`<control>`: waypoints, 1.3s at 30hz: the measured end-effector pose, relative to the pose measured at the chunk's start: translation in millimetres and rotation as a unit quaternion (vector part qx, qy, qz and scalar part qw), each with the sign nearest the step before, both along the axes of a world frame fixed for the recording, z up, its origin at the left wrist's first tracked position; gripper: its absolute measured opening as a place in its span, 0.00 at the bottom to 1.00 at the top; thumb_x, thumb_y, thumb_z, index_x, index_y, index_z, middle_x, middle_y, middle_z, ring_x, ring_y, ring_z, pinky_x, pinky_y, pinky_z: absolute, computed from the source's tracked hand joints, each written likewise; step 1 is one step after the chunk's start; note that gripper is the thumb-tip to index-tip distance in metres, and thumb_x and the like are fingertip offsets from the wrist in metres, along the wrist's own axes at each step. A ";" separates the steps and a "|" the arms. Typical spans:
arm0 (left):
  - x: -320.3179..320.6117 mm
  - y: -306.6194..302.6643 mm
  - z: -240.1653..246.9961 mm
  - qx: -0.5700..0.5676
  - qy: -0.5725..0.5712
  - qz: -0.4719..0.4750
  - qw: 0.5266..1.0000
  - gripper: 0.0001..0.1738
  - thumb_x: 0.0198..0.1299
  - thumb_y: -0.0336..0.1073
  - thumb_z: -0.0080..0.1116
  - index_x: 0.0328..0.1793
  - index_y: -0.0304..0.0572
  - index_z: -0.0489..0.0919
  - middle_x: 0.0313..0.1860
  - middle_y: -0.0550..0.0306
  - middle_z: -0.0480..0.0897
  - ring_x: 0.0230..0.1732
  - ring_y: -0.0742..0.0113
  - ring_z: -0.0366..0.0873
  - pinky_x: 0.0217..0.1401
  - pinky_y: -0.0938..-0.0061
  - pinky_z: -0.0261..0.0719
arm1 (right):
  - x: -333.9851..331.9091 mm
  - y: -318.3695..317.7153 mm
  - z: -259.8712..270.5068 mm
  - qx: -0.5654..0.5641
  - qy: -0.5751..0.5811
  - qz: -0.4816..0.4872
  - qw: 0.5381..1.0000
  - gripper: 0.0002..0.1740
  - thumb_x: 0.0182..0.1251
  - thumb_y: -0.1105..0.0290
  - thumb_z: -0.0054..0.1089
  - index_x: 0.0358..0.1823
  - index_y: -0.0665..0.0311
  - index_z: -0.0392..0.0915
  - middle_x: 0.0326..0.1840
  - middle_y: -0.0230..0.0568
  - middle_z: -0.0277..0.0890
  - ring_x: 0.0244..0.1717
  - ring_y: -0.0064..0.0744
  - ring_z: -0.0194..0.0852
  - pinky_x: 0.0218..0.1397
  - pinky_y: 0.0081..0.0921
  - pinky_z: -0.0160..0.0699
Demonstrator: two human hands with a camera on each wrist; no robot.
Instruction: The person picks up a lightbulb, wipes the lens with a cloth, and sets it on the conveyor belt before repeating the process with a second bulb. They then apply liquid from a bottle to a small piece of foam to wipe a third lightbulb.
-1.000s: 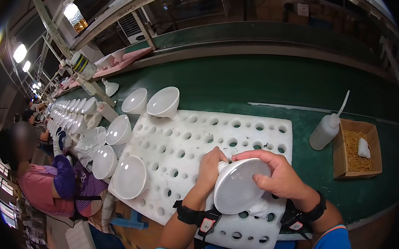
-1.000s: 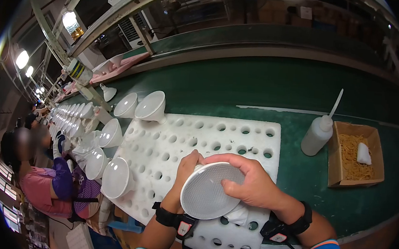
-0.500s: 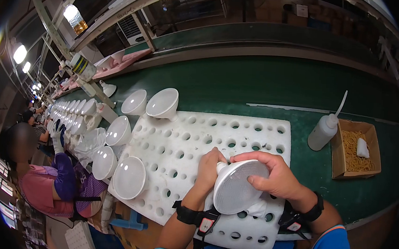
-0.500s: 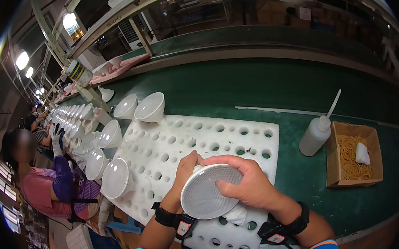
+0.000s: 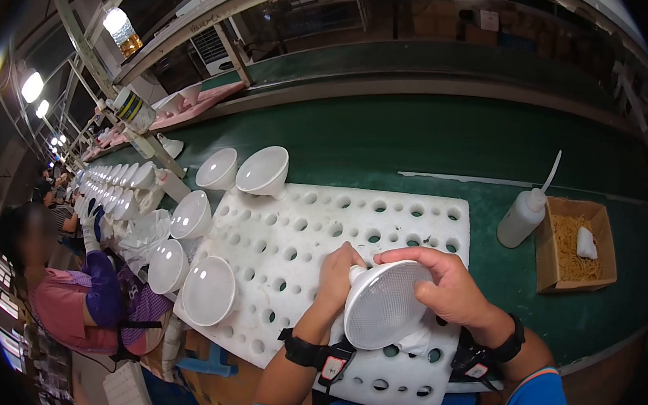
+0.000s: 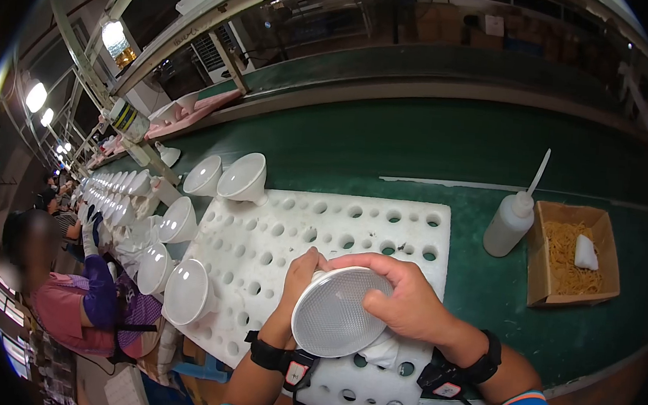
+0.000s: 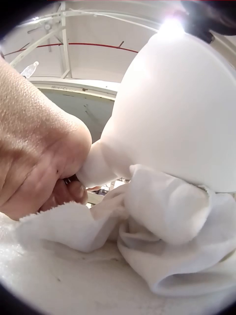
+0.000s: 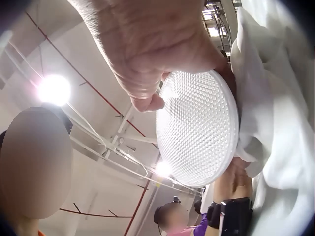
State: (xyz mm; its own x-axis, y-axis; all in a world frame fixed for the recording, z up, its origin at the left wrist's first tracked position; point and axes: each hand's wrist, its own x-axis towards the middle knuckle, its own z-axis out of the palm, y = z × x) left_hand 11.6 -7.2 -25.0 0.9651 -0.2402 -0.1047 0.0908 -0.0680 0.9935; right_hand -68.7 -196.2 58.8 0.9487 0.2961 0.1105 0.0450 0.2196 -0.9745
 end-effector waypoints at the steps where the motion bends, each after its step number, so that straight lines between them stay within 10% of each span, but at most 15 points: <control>1: 1.0 0.2 -1.6 -0.002 -0.006 0.002 1.000 0.30 0.72 0.46 0.35 0.23 0.34 0.76 0.19 0.57 0.76 0.23 0.70 0.69 0.34 0.72 0.69 | -1.2 0.7 1.7 -0.010 -0.001 -0.001 1.000 0.28 0.51 0.78 0.50 0.58 0.70 0.73 0.58 0.44 0.76 0.60 0.30 0.72 0.68 0.29 0.66; 15: 0.0 -1.6 2.6 0.073 -0.077 0.002 0.994 0.28 0.72 0.44 0.35 0.21 0.37 0.75 0.18 0.58 0.76 0.21 0.71 0.68 0.32 0.73 0.69 | -4.2 5.8 -1.0 -0.045 -0.034 -0.030 0.998 0.27 0.52 0.78 0.50 0.58 0.68 0.74 0.56 0.40 0.76 0.58 0.28 0.72 0.65 0.27 0.68; 19: 8.5 0.5 -18.0 -0.104 0.086 0.012 0.991 0.29 0.72 0.44 0.33 0.21 0.38 0.74 0.17 0.58 0.75 0.19 0.72 0.68 0.31 0.72 0.69 | -0.7 1.0 -2.0 0.018 -0.009 -0.012 1.000 0.27 0.52 0.77 0.52 0.57 0.67 0.74 0.55 0.39 0.76 0.57 0.27 0.72 0.64 0.27 0.68; 34: -2.7 -4.7 11.2 0.045 -0.026 0.004 0.999 0.29 0.73 0.43 0.32 0.21 0.38 0.74 0.17 0.58 0.75 0.19 0.72 0.68 0.31 0.73 0.69 | -8.8 8.1 1.9 -0.113 -0.060 -0.060 0.990 0.26 0.53 0.79 0.48 0.58 0.65 0.74 0.53 0.38 0.75 0.55 0.26 0.73 0.62 0.25 0.70; 39: 3.6 -2.3 -4.9 -0.031 0.026 0.007 0.999 0.29 0.73 0.43 0.32 0.21 0.38 0.74 0.17 0.58 0.75 0.19 0.72 0.68 0.31 0.72 0.69 | -4.4 3.2 -0.7 0.007 0.007 -0.019 1.000 0.25 0.53 0.78 0.50 0.57 0.65 0.75 0.53 0.38 0.76 0.55 0.26 0.73 0.62 0.25 0.70</control>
State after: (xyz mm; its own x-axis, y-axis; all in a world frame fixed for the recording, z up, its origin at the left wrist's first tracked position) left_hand 15.1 -9.6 -29.8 0.9621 -0.2338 -0.1402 0.1429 -0.0053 0.9897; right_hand -73.2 -192.9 58.0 0.9609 0.2577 0.1012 0.0405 0.2310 -0.9721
